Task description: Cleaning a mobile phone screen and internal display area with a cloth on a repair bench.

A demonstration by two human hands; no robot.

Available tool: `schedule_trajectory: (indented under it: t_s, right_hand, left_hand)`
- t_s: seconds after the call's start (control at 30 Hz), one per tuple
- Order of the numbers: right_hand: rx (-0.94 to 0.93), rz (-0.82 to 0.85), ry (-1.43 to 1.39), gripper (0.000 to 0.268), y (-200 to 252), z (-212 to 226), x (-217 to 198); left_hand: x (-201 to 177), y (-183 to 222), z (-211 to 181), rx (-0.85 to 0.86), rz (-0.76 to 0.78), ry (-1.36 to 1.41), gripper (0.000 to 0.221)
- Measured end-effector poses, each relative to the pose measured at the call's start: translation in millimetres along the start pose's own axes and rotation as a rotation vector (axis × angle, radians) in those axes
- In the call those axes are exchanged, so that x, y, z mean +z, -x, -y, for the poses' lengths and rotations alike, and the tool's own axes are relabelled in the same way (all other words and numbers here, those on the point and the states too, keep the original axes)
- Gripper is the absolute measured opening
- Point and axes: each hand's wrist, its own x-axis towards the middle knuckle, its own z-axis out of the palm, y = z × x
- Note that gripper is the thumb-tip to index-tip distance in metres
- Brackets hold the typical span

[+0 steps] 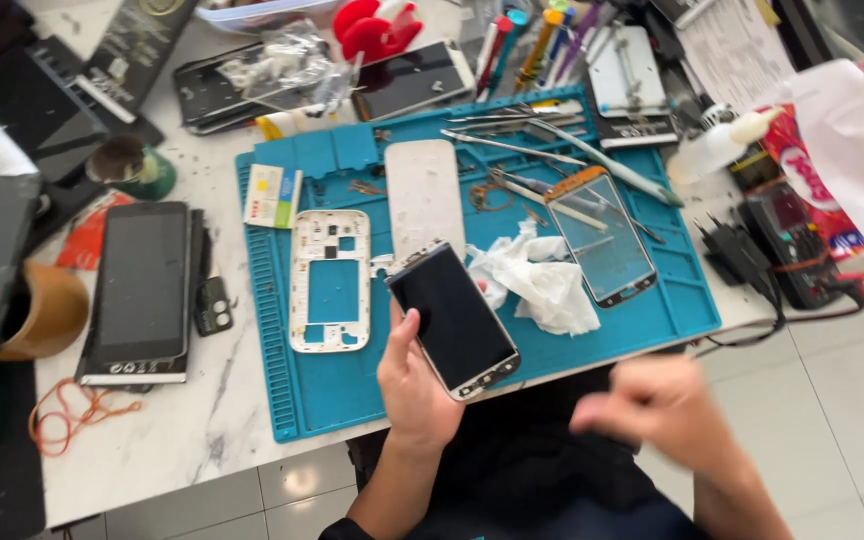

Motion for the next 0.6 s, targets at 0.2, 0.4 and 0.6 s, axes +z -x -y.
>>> schedule_trajectory:
  t_s: [0.2,0.4,0.6]
  right_hand:
    - [0.085,-0.601,0.486,0.040,-48.2,-22.3,-31.6]
    - [0.191,-0.472,0.605,0.078,-61.5,-47.3,-24.7]
    - [0.278,-0.499,0.173,0.057,-64.0,-19.9,-32.1]
  left_hand:
    - [15.9,4.2,-1.5,-0.021,-0.136,-0.047,0.058]
    - [11.1,2.9,-2.1,0.008,-0.025,-0.012,0.056]
    - [8.0,-0.6,0.1,-0.029,-0.111,-0.021,0.055]
